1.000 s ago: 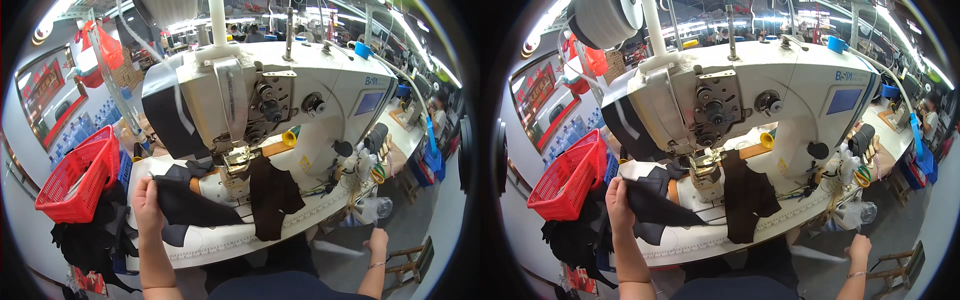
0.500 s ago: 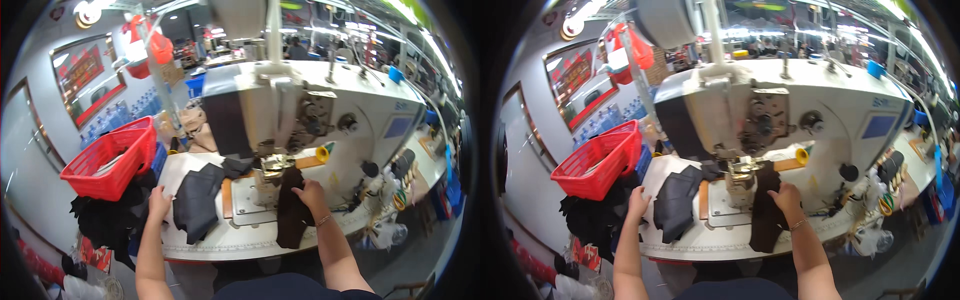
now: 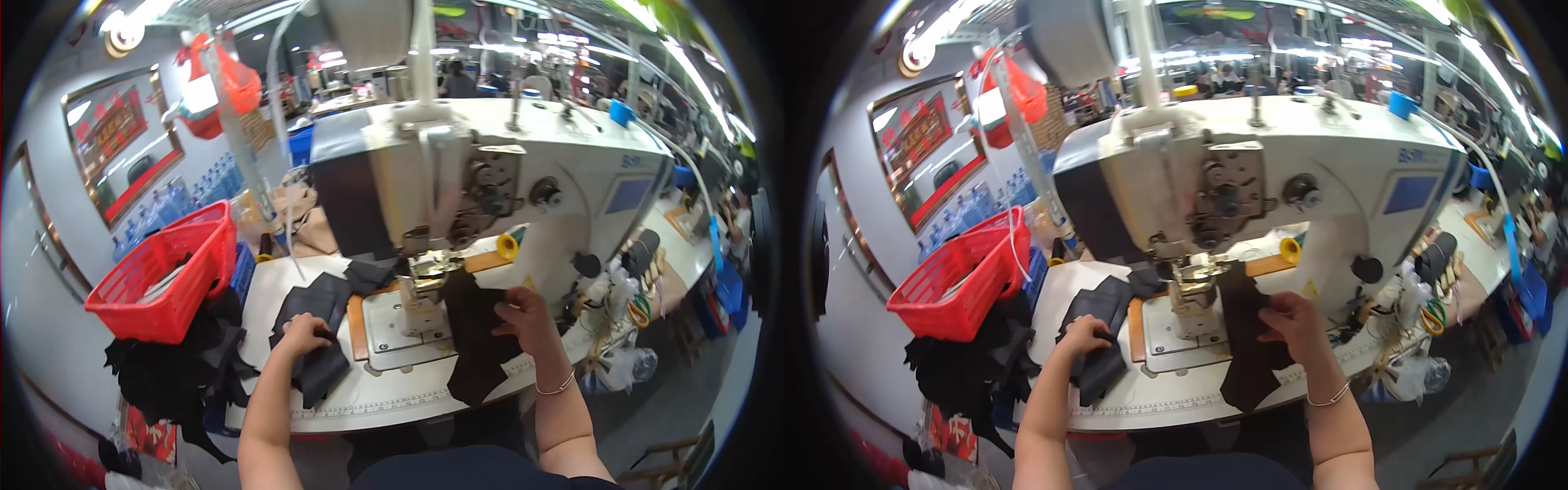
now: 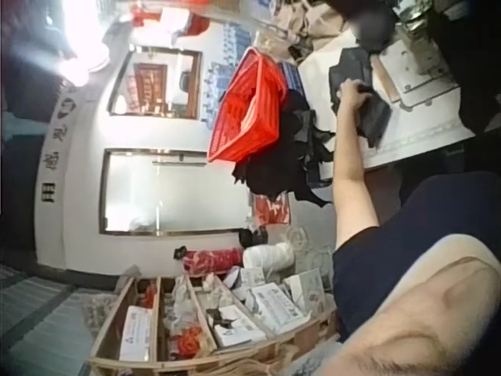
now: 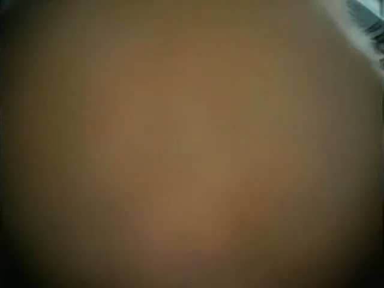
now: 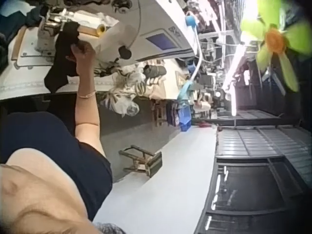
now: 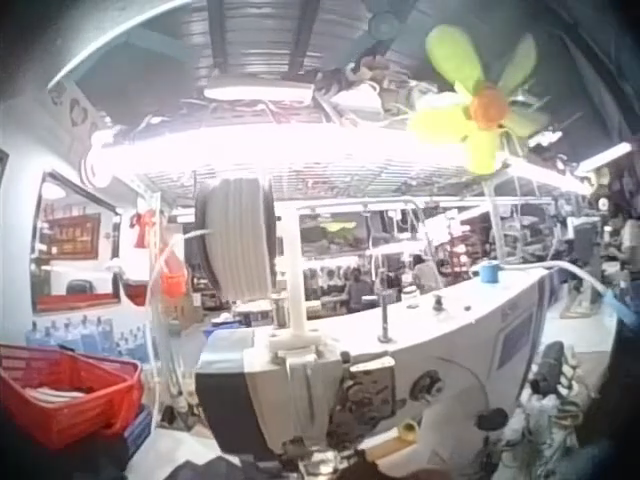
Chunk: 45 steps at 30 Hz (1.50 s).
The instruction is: Using an industrial sewing machine to stitch together components of a black shoe upper.
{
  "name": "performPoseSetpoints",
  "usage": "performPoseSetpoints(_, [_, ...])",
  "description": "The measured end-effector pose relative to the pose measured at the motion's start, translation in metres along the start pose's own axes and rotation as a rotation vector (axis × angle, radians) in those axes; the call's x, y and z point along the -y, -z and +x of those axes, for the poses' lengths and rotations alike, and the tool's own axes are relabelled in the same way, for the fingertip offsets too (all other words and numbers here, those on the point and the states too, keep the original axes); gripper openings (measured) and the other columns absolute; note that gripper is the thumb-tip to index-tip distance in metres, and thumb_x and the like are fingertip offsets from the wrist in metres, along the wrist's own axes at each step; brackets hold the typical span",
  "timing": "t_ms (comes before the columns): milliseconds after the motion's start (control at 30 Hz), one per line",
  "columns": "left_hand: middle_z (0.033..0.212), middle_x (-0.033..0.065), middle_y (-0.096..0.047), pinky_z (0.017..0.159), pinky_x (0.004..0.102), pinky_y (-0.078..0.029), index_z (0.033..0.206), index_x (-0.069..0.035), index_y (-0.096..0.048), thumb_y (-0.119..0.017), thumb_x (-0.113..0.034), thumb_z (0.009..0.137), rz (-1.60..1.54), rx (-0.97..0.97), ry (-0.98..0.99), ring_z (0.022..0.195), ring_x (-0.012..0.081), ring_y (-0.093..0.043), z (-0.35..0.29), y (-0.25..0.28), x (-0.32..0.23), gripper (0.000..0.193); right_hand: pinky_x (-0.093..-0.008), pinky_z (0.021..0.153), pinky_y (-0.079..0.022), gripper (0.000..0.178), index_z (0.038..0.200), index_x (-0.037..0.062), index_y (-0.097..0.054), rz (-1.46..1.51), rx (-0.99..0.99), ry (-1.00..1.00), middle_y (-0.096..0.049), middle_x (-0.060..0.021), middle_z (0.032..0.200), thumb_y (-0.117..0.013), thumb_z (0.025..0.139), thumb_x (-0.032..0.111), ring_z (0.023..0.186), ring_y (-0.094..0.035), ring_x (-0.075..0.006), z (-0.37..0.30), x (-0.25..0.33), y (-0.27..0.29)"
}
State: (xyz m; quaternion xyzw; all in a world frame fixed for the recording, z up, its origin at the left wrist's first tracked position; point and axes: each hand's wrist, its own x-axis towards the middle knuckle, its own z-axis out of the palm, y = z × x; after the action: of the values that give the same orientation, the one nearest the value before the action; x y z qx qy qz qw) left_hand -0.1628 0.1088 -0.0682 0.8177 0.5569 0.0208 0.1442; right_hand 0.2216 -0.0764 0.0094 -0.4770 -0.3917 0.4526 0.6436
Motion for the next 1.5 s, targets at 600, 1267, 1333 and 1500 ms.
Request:
performPoseSetpoints(600, [0.072, 0.0070, -0.055, 0.056, 0.0320, -0.044, 0.083, -0.008, -0.061, -0.070, -0.012, 0.067, -0.084, -0.651, -0.824, 0.065, 0.0254, -0.055, -0.107, 0.098, -0.154, 0.019, -0.0240, 0.056, -0.047, 0.018, 0.093, -0.0005, -0.060, -0.456, 0.208, 0.428, -0.064, -0.0092, 0.073, -0.064, 0.078, 0.010, 0.062, -0.061, -0.0106, 0.015, -0.003, -0.123])
performPoseSetpoints(1267, [0.072, 0.0031, -0.061, 0.064, 0.0243, -0.044, 0.073, -0.001, -0.061, -0.075, -0.011, 0.067, -0.824, -0.423, -0.412, 0.070, 0.0100, -0.056, -0.095, 0.086, -0.155, 0.018, -0.0209, 0.058, -0.045, 0.019, 0.094, -0.0012, -0.062, -0.326, 0.380, 0.219, -0.063, -0.0046, 0.070, -0.064, 0.080, 0.012, 0.063, -0.055, -0.0053, -0.004, -0.008, -0.119])
performPoseSetpoints(1333, [0.074, 0.0039, -0.063, 0.064, 0.0244, -0.045, 0.076, -0.001, -0.064, -0.074, -0.010, 0.068, -0.854, -0.451, -0.413, 0.072, 0.0107, -0.057, -0.094, 0.082, -0.152, 0.016, -0.0212, 0.058, -0.045, 0.019, 0.094, -0.0015, -0.062, -0.316, 0.406, 0.196, -0.064, -0.0053, 0.070, -0.064, 0.080, 0.012, 0.064, -0.055, -0.0054, -0.005, -0.009, -0.120])
performPoseSetpoints(1500, [0.077, 0.0057, -0.064, 0.068, 0.0241, -0.045, 0.079, -0.001, -0.066, -0.072, -0.006, 0.069, -0.790, -0.499, -0.455, 0.073, 0.0135, -0.059, -0.089, 0.074, -0.148, 0.013, -0.0192, 0.055, -0.044, 0.018, 0.092, -0.0013, -0.063, -0.377, 0.361, 0.324, -0.062, -0.0017, 0.068, -0.065, 0.080, 0.011, 0.062, -0.054, -0.0034, -0.009, -0.010, -0.121])
